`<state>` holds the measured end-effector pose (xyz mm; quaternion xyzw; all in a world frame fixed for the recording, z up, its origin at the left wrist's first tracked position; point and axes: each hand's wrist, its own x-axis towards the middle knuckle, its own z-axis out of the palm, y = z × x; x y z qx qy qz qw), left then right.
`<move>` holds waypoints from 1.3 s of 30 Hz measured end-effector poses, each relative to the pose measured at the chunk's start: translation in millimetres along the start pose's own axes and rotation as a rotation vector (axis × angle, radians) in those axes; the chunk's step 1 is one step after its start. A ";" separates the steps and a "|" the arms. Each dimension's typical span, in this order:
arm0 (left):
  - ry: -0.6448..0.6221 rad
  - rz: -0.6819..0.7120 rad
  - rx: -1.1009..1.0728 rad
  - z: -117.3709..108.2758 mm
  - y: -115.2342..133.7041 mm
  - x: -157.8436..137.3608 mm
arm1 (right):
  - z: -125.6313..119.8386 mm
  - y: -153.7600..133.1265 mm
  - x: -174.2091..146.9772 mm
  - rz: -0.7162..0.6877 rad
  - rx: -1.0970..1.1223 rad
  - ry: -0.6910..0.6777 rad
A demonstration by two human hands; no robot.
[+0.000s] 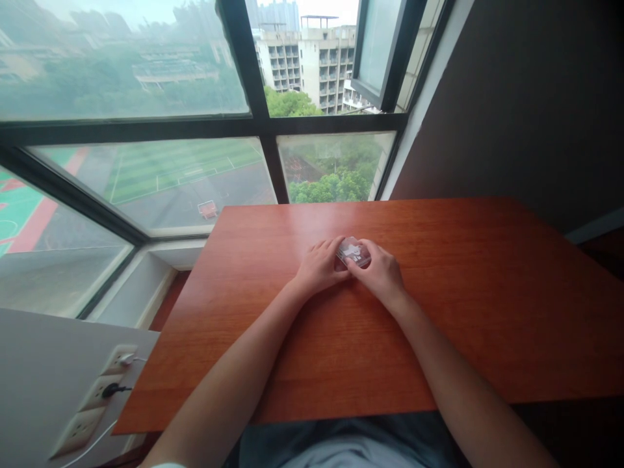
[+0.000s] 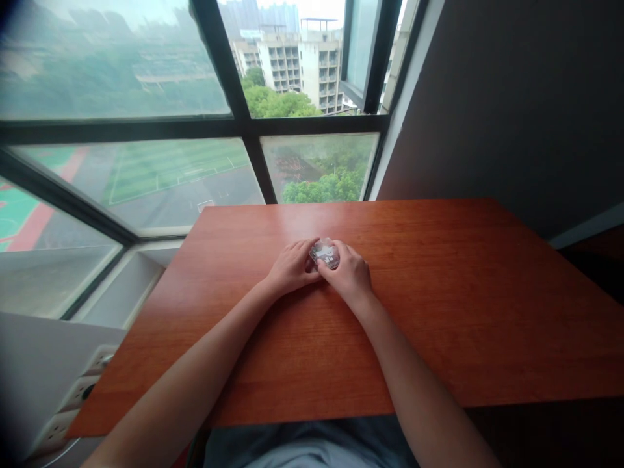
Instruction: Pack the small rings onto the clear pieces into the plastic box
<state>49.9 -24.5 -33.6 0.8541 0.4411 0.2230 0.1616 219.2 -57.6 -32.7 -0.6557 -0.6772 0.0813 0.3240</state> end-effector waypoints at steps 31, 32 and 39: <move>0.081 -0.107 -0.443 3.5 2.4 4.4 | -7.3 -10.5 -3.9 -0.087 0.031 -0.011; 0.077 -0.107 -0.440 3.3 2.0 4.2 | -8.2 -10.7 -3.8 -0.083 0.034 -0.014; 0.059 -0.102 -0.419 2.4 -0.7 3.6 | -10.8 -9.5 -2.7 -0.071 0.046 -0.018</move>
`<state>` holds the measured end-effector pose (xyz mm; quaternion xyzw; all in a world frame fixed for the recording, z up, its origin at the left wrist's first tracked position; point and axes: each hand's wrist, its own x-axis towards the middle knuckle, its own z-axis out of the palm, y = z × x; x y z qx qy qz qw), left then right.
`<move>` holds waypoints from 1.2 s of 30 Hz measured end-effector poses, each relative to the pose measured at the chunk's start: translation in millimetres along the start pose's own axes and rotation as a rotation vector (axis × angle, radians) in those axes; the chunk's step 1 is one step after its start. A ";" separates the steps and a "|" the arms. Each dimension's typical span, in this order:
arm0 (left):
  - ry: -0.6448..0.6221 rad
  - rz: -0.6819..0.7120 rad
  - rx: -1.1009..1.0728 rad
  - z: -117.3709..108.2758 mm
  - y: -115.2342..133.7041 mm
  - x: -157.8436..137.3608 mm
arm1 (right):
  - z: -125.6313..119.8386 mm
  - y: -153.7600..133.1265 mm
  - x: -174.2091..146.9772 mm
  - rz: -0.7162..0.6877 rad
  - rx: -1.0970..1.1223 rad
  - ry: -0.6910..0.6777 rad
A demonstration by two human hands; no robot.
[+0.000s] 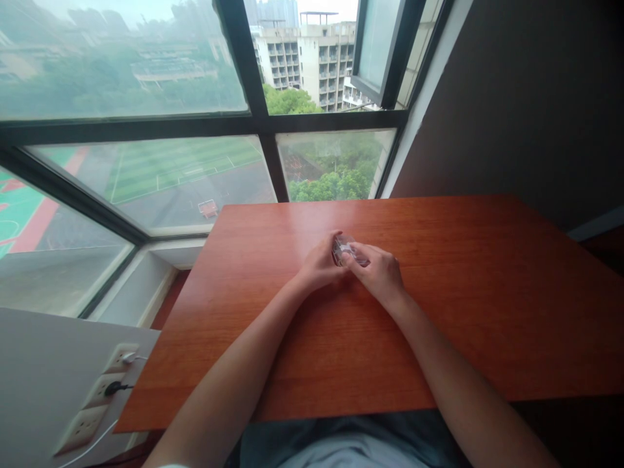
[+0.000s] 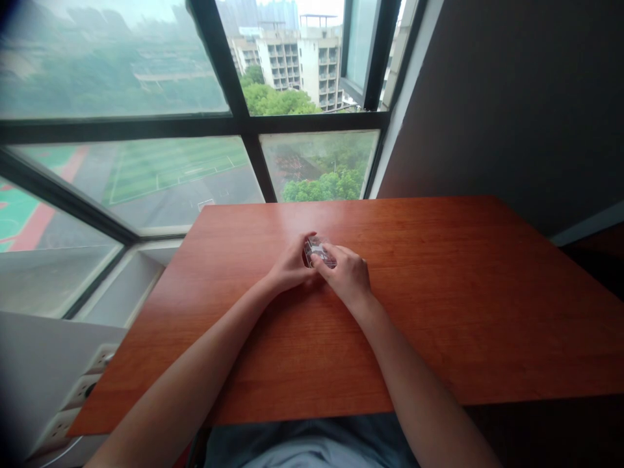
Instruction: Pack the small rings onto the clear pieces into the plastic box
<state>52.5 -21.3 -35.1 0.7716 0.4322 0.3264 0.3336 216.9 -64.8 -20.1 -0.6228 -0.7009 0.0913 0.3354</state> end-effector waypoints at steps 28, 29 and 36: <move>-0.117 -0.086 -0.499 -15.3 -9.0 0.2 | -0.5 2.9 1.4 -0.004 0.130 -0.057; -0.115 -0.096 -0.517 -17.5 -8.2 -0.2 | -0.3 2.6 1.2 -0.009 0.138 -0.064; -0.016 -0.075 -0.527 -32.9 -8.1 0.6 | -1.6 -1.1 -0.7 -0.066 0.167 -0.114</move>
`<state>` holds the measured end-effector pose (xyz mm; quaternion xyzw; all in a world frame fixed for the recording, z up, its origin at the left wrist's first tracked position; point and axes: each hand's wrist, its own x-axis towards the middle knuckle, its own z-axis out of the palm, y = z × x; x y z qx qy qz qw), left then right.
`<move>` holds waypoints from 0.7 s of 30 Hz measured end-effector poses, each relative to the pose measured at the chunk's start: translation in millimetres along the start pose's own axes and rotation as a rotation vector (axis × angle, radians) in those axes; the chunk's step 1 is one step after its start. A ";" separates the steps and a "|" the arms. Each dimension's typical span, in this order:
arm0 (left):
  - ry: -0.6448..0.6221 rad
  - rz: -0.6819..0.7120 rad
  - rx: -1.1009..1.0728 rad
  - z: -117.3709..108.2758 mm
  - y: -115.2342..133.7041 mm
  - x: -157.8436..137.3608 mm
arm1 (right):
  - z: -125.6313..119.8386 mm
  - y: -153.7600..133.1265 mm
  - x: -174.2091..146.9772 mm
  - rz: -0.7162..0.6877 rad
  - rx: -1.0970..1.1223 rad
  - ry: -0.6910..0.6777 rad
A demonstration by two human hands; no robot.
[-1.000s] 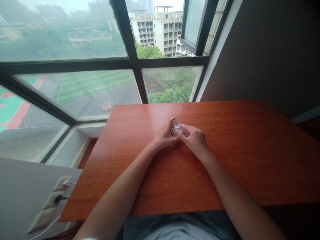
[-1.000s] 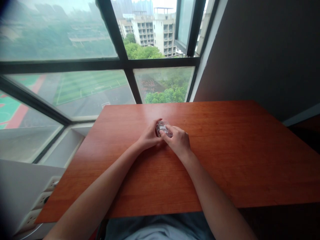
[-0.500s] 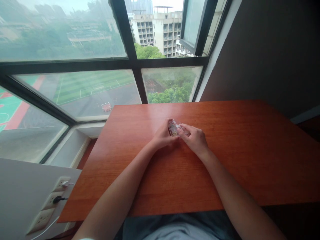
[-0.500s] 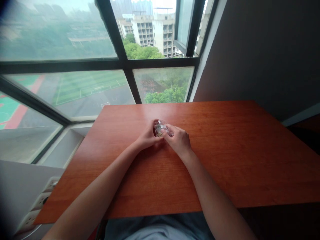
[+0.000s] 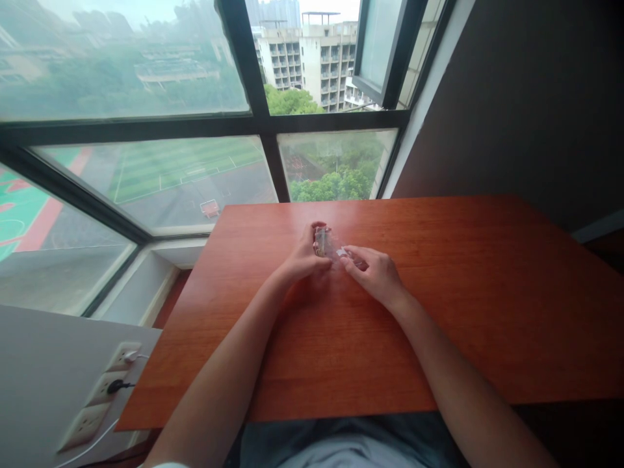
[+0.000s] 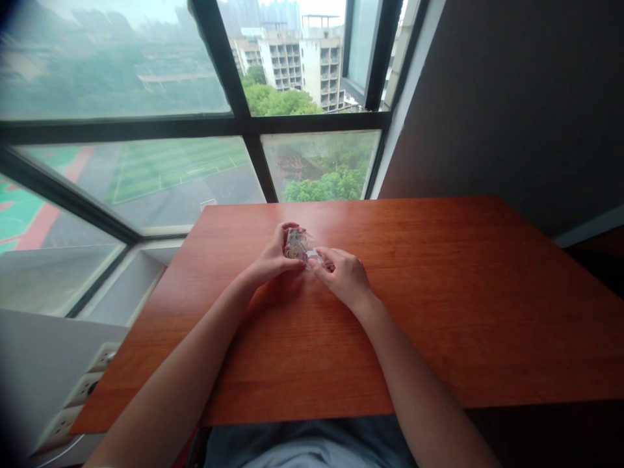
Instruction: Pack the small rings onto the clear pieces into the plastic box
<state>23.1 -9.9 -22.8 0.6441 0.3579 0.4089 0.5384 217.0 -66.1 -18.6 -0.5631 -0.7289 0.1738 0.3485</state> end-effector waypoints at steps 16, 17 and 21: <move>-0.060 -0.027 0.965 -49.6 30.6 -9.6 | 2.5 3.1 -0.3 -0.056 0.032 -0.065; -0.069 -0.020 1.015 -48.2 29.7 -10.0 | 2.5 3.1 -0.2 -0.054 0.029 -0.067; -0.084 0.009 1.163 -45.6 27.0 -11.4 | 2.6 3.0 -0.4 -0.044 0.021 -0.072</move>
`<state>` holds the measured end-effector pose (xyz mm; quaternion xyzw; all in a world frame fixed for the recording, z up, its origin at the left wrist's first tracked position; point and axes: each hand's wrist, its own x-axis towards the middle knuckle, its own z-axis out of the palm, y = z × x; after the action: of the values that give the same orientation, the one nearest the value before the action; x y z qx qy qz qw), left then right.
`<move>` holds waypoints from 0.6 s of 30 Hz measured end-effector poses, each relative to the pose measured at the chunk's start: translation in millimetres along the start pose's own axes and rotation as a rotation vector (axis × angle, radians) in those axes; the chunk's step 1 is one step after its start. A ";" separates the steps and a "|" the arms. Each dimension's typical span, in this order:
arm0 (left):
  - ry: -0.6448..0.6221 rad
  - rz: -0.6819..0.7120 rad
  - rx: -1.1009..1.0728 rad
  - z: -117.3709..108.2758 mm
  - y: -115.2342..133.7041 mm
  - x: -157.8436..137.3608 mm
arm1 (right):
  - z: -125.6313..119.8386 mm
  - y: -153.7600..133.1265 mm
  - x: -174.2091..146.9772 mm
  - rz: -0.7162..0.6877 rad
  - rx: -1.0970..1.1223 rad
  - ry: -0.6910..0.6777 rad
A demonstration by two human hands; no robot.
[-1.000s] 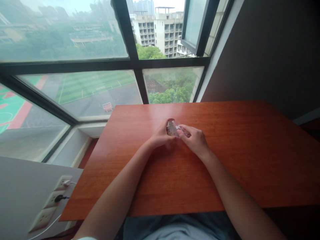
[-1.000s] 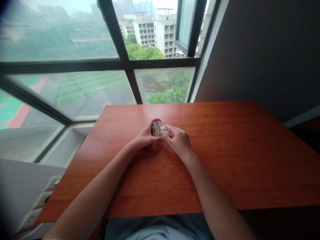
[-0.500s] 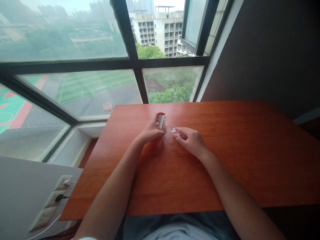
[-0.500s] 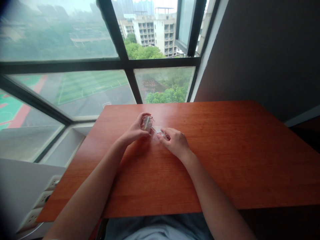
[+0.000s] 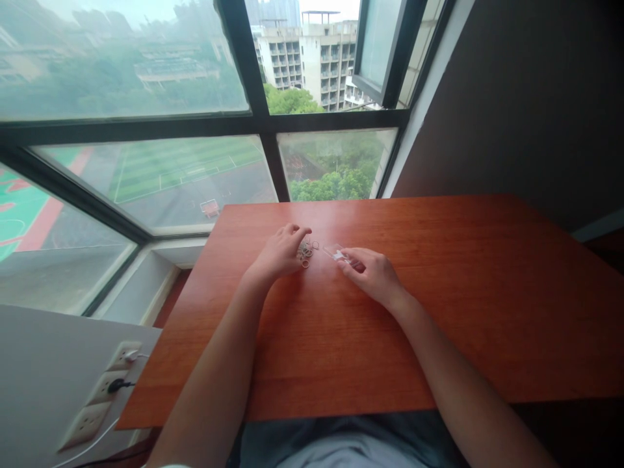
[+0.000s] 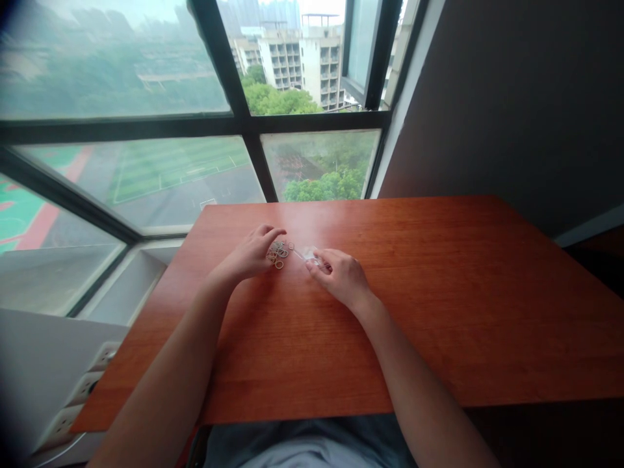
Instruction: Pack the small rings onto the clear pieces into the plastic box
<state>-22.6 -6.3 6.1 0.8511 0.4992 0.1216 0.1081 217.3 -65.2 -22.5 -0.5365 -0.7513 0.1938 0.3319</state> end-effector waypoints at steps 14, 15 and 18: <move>0.288 -0.092 -0.293 -5.8 -20.5 5.2 | -1.4 -2.5 0.8 0.098 0.032 0.014; 0.312 -0.103 -0.370 -5.9 -19.4 5.8 | -0.7 -1.3 1.1 0.114 0.045 0.028; 0.284 -0.135 -0.647 -3.4 -10.0 7.8 | 0.5 2.8 2.4 0.162 0.065 0.079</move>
<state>-28.3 5.5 7.1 0.7124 0.5000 0.3831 0.3093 218.4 -62.0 -24.0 -0.5916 -0.6850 0.2230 0.3620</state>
